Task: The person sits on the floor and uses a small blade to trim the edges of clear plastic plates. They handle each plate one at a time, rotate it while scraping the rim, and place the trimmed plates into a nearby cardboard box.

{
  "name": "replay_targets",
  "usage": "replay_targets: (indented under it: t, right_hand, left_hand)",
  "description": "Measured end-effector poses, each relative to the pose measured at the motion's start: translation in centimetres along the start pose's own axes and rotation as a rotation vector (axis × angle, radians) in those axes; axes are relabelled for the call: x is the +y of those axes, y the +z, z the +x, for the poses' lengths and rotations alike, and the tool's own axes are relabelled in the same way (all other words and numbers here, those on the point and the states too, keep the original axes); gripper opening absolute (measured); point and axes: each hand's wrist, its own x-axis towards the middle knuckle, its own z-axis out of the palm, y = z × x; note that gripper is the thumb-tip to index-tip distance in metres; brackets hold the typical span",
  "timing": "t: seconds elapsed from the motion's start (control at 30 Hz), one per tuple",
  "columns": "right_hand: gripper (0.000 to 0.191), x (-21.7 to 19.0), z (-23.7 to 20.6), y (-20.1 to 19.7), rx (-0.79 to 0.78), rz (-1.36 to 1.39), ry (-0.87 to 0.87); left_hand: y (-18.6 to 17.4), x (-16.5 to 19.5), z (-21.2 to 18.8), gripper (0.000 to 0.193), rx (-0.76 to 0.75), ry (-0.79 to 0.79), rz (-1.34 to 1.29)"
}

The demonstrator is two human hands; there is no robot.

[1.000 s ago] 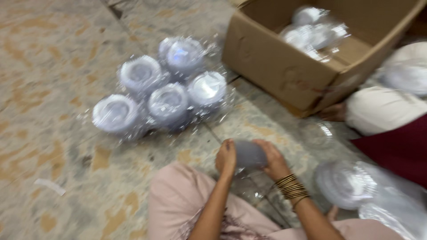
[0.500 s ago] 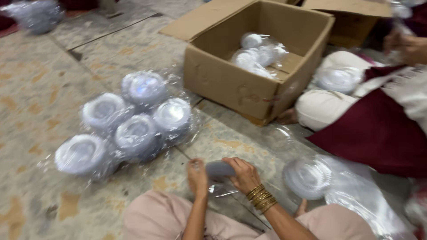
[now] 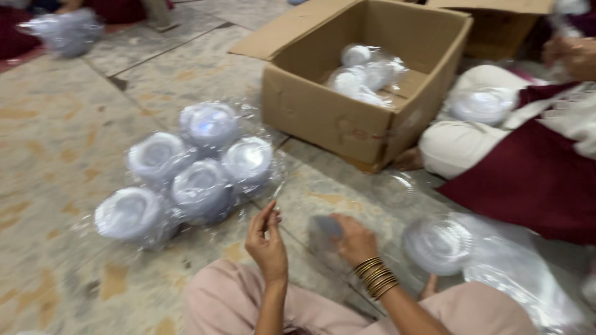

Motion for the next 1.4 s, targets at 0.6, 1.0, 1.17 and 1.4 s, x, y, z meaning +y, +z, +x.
replay_targets:
  t: [0.6,1.0,1.17,1.4]
  right_hand:
    - [0.068,0.0,0.8,-7.3,-0.12,1.265,0.759]
    - [0.065,8.6,0.0,-6.4,-0.364,1.221,0.706]
    - [0.062,8.3,-0.3,-0.5,-0.492,1.341,0.785]
    - [0.078,5.6,0.2,-1.0,-0.591,1.253,0.736]
  left_hand:
    - [-3.4,-4.1,2.6,0.018,0.247,0.003,-0.116]
    - [-1.5,-3.4,2.5,0.01,0.068,0.046,0.016]
    - [1.7,-6.5,-0.2,0.01,-0.478,-0.31,-0.62]
    - [-0.1,-8.2,-0.1,0.026,-0.629,-0.675,-0.867]
